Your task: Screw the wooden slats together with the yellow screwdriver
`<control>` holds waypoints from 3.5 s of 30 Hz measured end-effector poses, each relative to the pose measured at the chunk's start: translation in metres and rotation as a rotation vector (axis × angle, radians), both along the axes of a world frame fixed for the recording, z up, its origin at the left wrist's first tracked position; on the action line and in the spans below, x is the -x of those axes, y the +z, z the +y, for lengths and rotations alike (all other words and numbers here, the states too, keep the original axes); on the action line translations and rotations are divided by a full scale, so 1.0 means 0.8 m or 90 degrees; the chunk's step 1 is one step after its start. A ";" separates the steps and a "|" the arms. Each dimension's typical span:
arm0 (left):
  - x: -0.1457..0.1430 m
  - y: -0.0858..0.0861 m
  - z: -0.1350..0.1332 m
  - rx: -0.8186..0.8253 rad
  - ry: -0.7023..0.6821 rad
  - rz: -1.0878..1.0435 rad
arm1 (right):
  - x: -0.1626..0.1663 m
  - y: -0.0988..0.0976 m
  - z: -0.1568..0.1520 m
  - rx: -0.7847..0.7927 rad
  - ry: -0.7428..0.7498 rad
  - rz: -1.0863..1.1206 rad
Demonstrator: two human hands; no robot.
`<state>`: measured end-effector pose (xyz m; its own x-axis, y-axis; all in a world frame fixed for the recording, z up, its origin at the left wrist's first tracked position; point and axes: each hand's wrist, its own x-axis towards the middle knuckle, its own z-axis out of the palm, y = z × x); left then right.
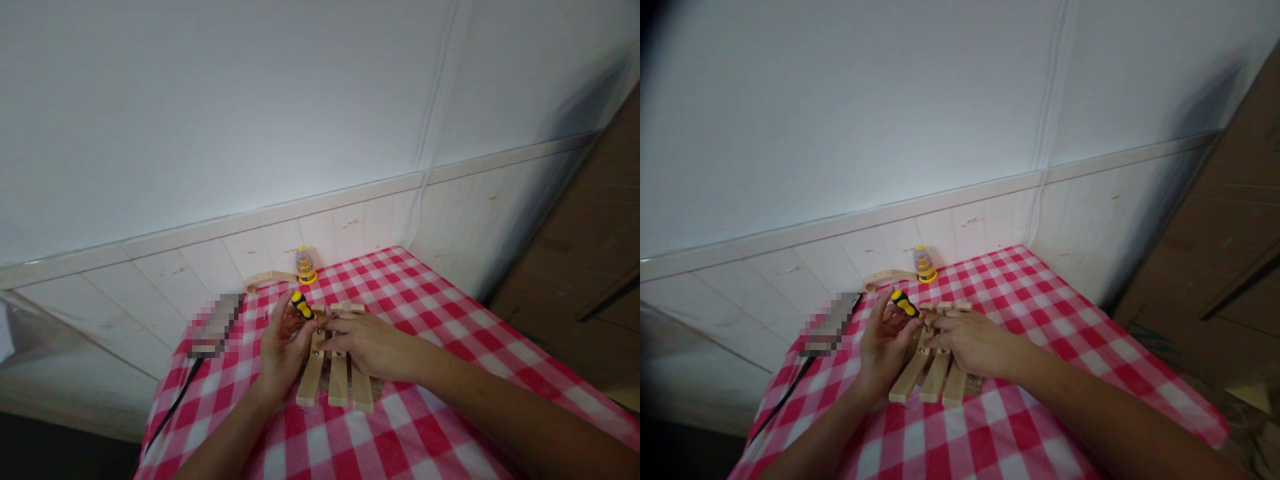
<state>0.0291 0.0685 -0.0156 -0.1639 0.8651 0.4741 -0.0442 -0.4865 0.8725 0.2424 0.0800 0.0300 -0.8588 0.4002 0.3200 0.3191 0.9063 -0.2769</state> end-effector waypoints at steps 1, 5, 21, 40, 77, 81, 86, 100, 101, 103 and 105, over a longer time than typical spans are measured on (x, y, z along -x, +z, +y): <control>0.000 0.000 -0.001 0.003 -0.007 0.001 | 0.000 0.000 0.000 -0.001 -0.001 0.002; 0.002 -0.002 -0.003 -0.001 -0.021 0.015 | 0.000 0.000 -0.001 0.001 -0.015 -0.002; 0.002 0.001 -0.007 -0.019 -0.027 0.038 | 0.000 -0.009 0.005 0.017 0.006 0.033; 0.000 0.003 -0.007 -0.090 -0.044 -0.015 | 0.001 -0.007 0.004 0.020 -0.002 0.031; 0.024 0.003 -0.029 -0.080 -0.022 0.173 | -0.001 -0.006 0.002 -0.021 -0.021 -0.012; 0.023 0.008 -0.030 -0.063 -0.052 0.164 | -0.001 -0.005 0.002 -0.020 -0.028 -0.019; 0.025 0.014 -0.032 -0.047 -0.090 0.170 | -0.001 -0.004 0.002 -0.014 -0.019 -0.013; 0.003 0.016 -0.016 0.008 0.002 0.042 | -0.001 -0.007 0.004 0.015 0.000 0.023; 0.001 0.015 -0.014 0.012 0.002 0.033 | 0.000 -0.007 0.004 0.012 -0.002 0.020; -0.001 0.014 -0.012 0.012 -0.007 0.017 | 0.000 -0.009 0.005 0.003 -0.004 0.008; -0.002 0.014 -0.010 0.013 -0.016 0.005 | 0.000 -0.013 0.006 -0.001 0.002 0.000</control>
